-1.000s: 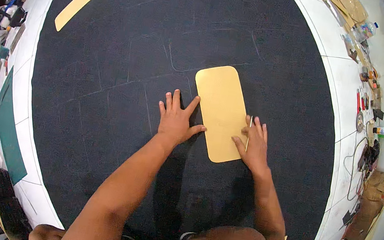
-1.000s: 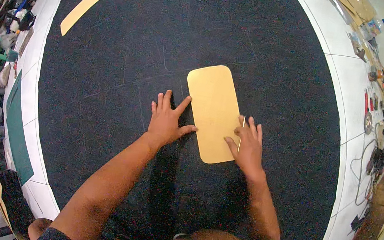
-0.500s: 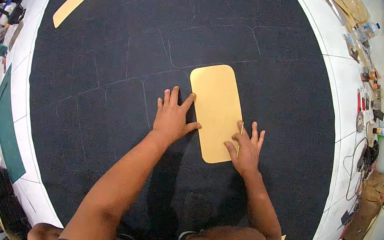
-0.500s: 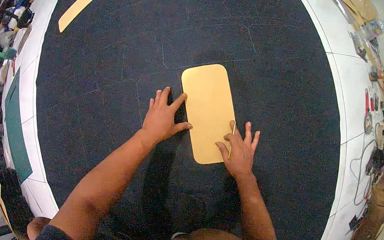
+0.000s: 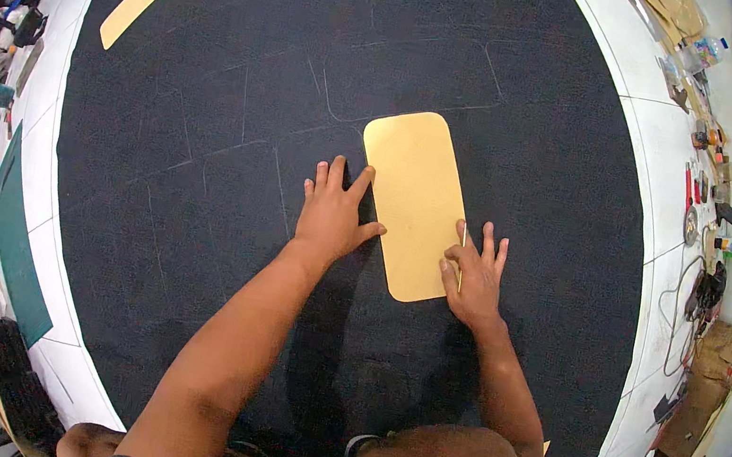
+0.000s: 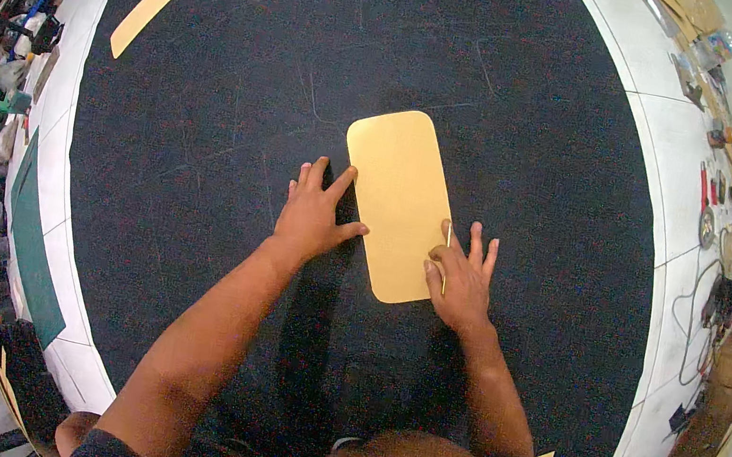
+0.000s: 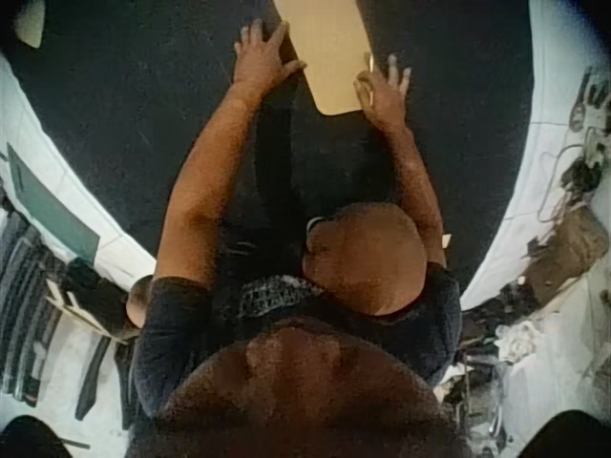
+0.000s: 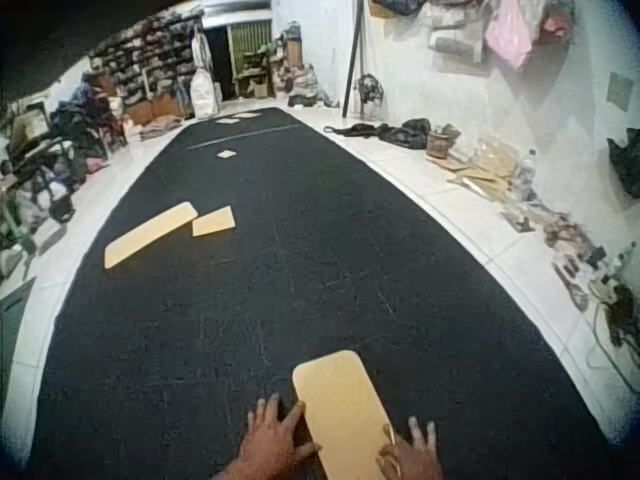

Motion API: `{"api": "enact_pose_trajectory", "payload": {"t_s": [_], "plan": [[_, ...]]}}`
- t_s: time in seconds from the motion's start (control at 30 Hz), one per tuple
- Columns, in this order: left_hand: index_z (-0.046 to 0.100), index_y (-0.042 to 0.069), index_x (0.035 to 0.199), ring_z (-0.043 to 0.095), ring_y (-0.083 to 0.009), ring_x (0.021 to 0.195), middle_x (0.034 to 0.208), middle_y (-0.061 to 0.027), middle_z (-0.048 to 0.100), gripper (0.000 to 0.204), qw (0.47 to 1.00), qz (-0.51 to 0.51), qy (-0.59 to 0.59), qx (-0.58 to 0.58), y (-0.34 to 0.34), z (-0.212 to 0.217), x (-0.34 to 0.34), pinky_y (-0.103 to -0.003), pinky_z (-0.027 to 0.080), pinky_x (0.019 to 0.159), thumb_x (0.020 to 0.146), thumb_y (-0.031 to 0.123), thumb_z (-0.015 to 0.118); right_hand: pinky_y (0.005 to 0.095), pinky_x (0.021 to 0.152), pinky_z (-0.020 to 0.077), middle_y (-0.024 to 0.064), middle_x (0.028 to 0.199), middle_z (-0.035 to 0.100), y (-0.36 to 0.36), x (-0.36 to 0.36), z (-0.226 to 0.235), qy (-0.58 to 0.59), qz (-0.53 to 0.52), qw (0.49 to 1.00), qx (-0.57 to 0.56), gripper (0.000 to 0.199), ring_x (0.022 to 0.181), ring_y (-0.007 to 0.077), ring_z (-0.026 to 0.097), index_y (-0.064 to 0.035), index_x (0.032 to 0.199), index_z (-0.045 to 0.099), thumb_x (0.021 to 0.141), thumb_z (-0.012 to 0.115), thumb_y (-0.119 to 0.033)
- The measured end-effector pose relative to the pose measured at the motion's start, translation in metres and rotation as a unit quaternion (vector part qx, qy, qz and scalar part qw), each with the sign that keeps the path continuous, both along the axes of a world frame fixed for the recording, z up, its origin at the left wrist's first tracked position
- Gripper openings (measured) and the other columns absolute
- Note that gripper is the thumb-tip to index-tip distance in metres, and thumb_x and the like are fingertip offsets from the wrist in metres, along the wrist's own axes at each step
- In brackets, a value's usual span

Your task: Trace yellow templates onto a large sheet of black material using a pencil.

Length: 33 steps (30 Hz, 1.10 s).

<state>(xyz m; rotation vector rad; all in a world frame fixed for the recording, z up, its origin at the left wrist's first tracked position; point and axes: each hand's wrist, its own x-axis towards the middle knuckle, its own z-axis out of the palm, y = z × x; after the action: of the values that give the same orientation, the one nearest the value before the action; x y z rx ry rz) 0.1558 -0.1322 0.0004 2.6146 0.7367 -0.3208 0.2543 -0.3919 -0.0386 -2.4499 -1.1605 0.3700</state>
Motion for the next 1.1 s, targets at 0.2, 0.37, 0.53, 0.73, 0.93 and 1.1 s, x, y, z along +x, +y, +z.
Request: {"api": "enact_pose_trajectory", "payload": {"t_s": [0.2,0.37,0.53,0.73,0.93,1.1], "plan": [[0.042,0.020,0.152,0.027,-0.0501,0.147,0.157,-0.0273,0.032,0.093,1.000,0.002,-0.007,0.001,0.003,-0.002,0.000,-0.065,0.032,0.115,0.074,0.046,0.087,0.0664,0.120,0.0047,0.0218,0.157,0.042,-0.002,-0.001,-0.005,0.004,-0.006,0.999,0.048,0.033,0.151,0.0487,0.024,-0.0042,0.108,0.059,0.093,0.071,-0.032],[0.043,0.020,0.151,0.029,-0.0490,0.146,0.156,-0.0265,0.034,0.093,1.000,0.001,-0.009,0.007,0.003,0.000,0.001,-0.064,0.032,0.115,0.074,0.046,0.087,0.0665,0.120,0.0059,0.0227,0.155,0.045,-0.002,0.001,-0.009,0.006,-0.016,0.998,0.062,0.035,0.150,0.0489,0.025,-0.0054,0.104,0.057,0.092,0.072,-0.036],[0.042,0.023,0.154,0.027,-0.0503,0.147,0.158,-0.0270,0.030,0.095,1.000,-0.007,0.002,0.010,0.004,-0.003,-0.002,-0.065,0.033,0.115,0.074,0.049,0.086,0.0626,0.122,0.0053,0.0191,0.156,0.044,-0.003,0.000,-0.011,-0.002,-0.016,0.999,0.051,0.035,0.151,0.0454,0.025,-0.0068,0.104,0.059,0.092,0.072,-0.037],[0.041,0.023,0.154,0.027,-0.0500,0.147,0.158,-0.0265,0.030,0.094,1.000,-0.004,0.012,0.016,0.004,-0.003,0.000,-0.065,0.032,0.115,0.075,0.050,0.085,0.0630,0.122,0.0063,0.0181,0.154,0.048,-0.004,0.001,-0.011,-0.010,-0.010,0.998,0.056,0.037,0.151,0.0456,0.026,-0.0070,0.101,0.059,0.091,0.074,-0.039],[0.041,0.023,0.154,0.027,-0.0509,0.147,0.158,-0.0274,0.031,0.095,1.000,-0.008,0.004,0.014,0.004,-0.004,-0.001,-0.066,0.033,0.115,0.075,0.049,0.086,0.0633,0.121,0.0069,0.0182,0.153,0.049,-0.003,0.000,-0.009,-0.009,-0.015,0.998,0.060,0.037,0.150,0.0458,0.027,-0.0071,0.099,0.060,0.090,0.075,-0.040],[0.041,0.020,0.154,0.030,-0.0485,0.146,0.155,-0.0259,0.034,0.095,1.000,-0.011,-0.001,0.022,0.003,-0.005,-0.002,-0.064,0.034,0.115,0.074,0.047,0.087,0.0642,0.121,0.0077,0.0182,0.153,0.050,-0.003,-0.001,-0.009,-0.015,-0.012,0.998,0.052,0.037,0.150,0.0455,0.029,-0.0070,0.099,0.061,0.089,0.075,-0.040]]}}
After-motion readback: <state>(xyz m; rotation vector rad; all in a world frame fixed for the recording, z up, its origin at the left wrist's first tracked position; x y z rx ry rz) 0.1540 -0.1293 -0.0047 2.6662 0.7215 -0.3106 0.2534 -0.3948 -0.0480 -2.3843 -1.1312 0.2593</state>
